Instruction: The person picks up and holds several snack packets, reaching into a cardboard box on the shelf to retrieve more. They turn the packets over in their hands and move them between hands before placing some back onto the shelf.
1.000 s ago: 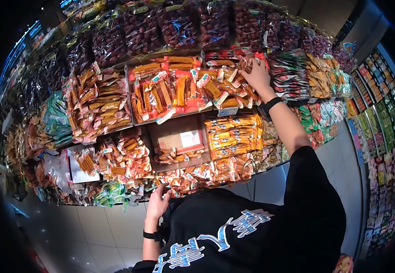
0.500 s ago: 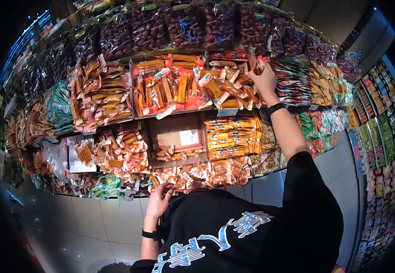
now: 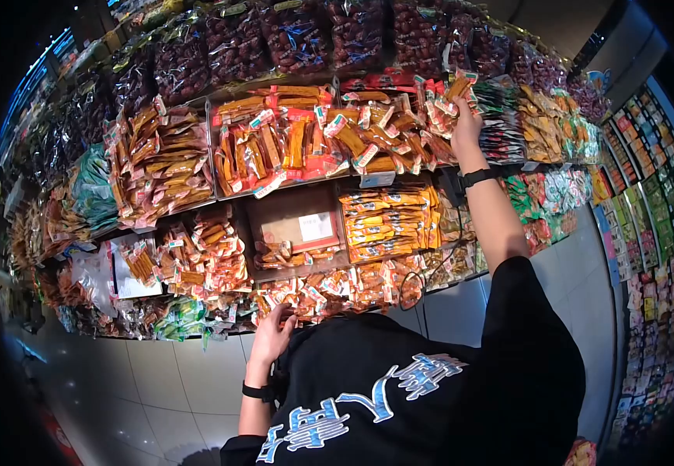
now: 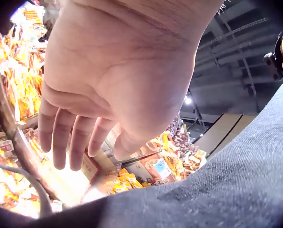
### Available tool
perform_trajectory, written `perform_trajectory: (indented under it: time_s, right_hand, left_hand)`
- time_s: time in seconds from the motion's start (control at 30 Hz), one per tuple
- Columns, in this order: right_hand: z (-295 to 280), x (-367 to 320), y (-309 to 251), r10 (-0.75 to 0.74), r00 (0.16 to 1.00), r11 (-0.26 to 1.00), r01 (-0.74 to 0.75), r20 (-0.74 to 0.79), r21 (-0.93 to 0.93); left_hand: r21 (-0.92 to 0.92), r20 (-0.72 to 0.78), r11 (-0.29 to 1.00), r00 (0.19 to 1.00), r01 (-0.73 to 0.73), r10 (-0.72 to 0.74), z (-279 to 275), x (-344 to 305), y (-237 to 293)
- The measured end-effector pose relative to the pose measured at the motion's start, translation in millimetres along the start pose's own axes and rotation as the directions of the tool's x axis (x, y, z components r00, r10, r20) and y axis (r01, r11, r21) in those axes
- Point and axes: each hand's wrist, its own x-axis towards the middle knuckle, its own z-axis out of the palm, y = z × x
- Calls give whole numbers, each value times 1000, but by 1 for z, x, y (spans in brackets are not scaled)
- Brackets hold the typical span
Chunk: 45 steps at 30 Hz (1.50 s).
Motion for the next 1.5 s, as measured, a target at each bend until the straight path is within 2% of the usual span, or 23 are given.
perform_trajectory:
  time_s: [0.1, 0.3, 0.33, 0.43, 0.5, 0.53, 0.57, 0.63, 0.7, 0.77, 0.8, 0.83, 0.9, 0.93, 1.03, 1.07, 1.17, 1.2, 1.3, 1.33, 1.43, 1.47, 1.5]
  right_hand:
    - [-11, 5, 5, 78, 992, 979, -95, 99, 179]
    - [11, -50, -39, 108, 922, 949, -207, 371, 238]
    - [15, -62, -43, 144, 896, 944, -252, 420, 213]
    - [31, -120, -54, 244, 724, 893, -427, 646, 142]
    - [36, -158, -45, 323, 541, 809, -584, 777, 70]
    - [39, -178, -40, 355, 487, 775, -631, 798, 40]
    - [45, -199, -34, 339, 381, 698, -715, 860, 41]
    - [52, -237, -17, 418, 308, 672, -738, 855, -63]
    - [60, -271, 2, 439, 258, 660, -743, 860, -114]
    - [67, -300, 17, 499, 269, 648, -747, 823, -149]
    - [71, -307, 16, 443, 236, 641, -758, 865, -121]
    - [76, -313, 15, 402, 257, 669, -738, 879, -90]
    - [77, -319, 26, 314, 322, 833, -544, 893, -96]
    - [78, -318, 31, 269, 288, 855, -511, 919, -90]
    - [80, -319, 40, 352, 290, 832, -532, 890, -156]
    - [79, -319, 47, 330, 307, 855, -498, 893, -145]
    - [80, -325, 46, 406, 331, 861, -452, 852, -234]
    - [80, -327, 52, 423, 363, 872, -414, 831, -263]
    - [78, -328, 58, 471, 398, 877, -304, 787, -371]
    - [78, -329, 56, 513, 365, 846, -369, 777, -385]
    - [75, -333, 45, 622, 250, 723, -549, 743, -420]
    - [70, -338, 52, 633, 260, 683, -631, 729, -368]
    - [68, -339, 55, 666, 234, 626, -691, 708, -360]
  left_hand:
    - [7, 11, 1000, 1000, 6, -6, -2, 2, 5]
    - [48, 6, 999, 1000, -6, 6, -8, 15, 5]
    - [11, -20, 998, 998, -57, 58, -6, 19, -2]
    - [-189, 28, 981, 998, -53, 60, -11, 32, 12]
    - [-353, 45, 929, 990, -111, 135, -14, 41, 34]
    - [-403, 63, 907, 985, -123, 161, -16, 46, 47]
    - [-452, 75, 882, 980, -134, 187, -16, 52, 57]
    - [-698, 85, 696, 945, -170, 317, -13, 67, 66]
    - [-950, 121, 312, 914, -6, 387, -11, 66, 87]
    - [-969, 203, 170, 969, 179, 140, -8, 63, 92]
    - [-982, 180, 96, 951, 160, 251, -8, 68, 87]
    - [-982, 190, 52, 938, 183, 288, -10, 68, 82]
    - [-978, 205, 83, 940, 189, 273, -16, 64, 75]
    - [-980, 201, 65, 934, 190, 295, -20, 61, 74]
    - [-983, 171, 102, 961, 152, 219, -22, 57, 75]
    - [-984, 160, 105, 965, 140, 207, -23, 56, 73]
    - [-962, 111, 264, 981, 67, 156, -25, 54, 74]
    - [-968, 103, 242, 982, 62, 161, -22, 56, 69]
    - [-925, 1, 375, 989, -55, 150, -16, 60, 58]
    - [-901, -66, 421, 991, -108, 112, -14, 65, 53]
    - [-728, -135, 665, 986, -167, 100, -14, 66, 49]
    - [-692, -217, 686, 971, -225, 100, -9, 69, 46]
    - [-598, -240, 773, 968, -211, 78, -9, 69, 45]
